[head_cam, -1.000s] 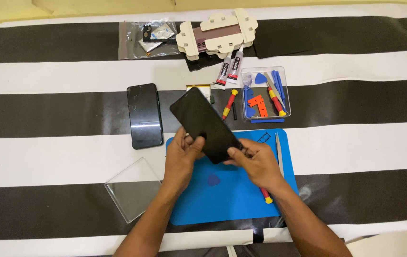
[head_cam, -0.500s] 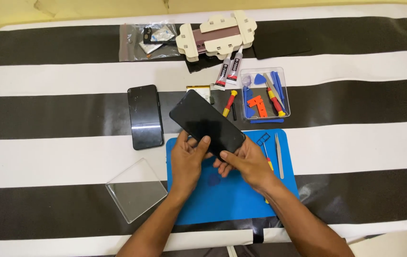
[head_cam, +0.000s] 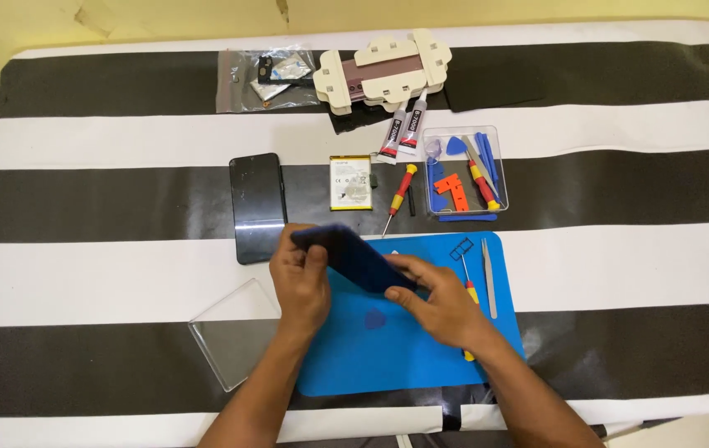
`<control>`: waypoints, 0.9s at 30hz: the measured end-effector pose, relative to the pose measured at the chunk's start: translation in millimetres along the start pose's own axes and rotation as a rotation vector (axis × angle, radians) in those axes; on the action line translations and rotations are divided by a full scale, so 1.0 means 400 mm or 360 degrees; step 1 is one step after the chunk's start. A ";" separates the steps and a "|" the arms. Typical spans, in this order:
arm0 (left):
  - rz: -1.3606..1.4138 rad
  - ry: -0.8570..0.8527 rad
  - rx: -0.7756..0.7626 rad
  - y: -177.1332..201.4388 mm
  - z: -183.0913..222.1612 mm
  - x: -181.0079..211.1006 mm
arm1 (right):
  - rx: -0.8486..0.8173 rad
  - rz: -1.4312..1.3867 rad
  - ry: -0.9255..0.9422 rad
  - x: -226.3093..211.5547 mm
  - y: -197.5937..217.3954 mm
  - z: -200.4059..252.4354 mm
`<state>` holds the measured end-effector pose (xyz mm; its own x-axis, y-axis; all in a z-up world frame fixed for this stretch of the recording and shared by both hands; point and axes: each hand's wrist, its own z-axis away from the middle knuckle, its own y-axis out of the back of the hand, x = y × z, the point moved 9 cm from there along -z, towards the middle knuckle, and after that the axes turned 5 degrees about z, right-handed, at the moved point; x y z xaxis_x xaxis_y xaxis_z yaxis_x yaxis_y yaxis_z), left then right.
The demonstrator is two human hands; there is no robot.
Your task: Removing the back covers from multiple smartphones and inspecting internal components using hands and small tools.
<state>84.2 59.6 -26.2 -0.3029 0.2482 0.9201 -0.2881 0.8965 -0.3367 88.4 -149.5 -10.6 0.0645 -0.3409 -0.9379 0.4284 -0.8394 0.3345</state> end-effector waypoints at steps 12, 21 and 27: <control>-0.0033 0.0094 -0.0381 -0.105 -0.020 0.137 | 0.0615 0.0495 0.0529 -0.041 0.068 0.029; -0.0266 0.0126 -0.0356 -0.067 -0.037 0.077 | 0.0807 -0.0084 0.0433 -0.013 0.152 0.037; -0.0117 0.0087 -0.0359 -0.072 -0.032 0.065 | 0.0947 -0.0327 0.0574 -0.015 0.138 0.061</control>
<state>96.3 45.1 9.9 -0.2370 0.1933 0.9521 -0.0954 0.9706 -0.2208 89.8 -204.2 15.7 0.3729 -0.0767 -0.9247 -0.0924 -0.9947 0.0452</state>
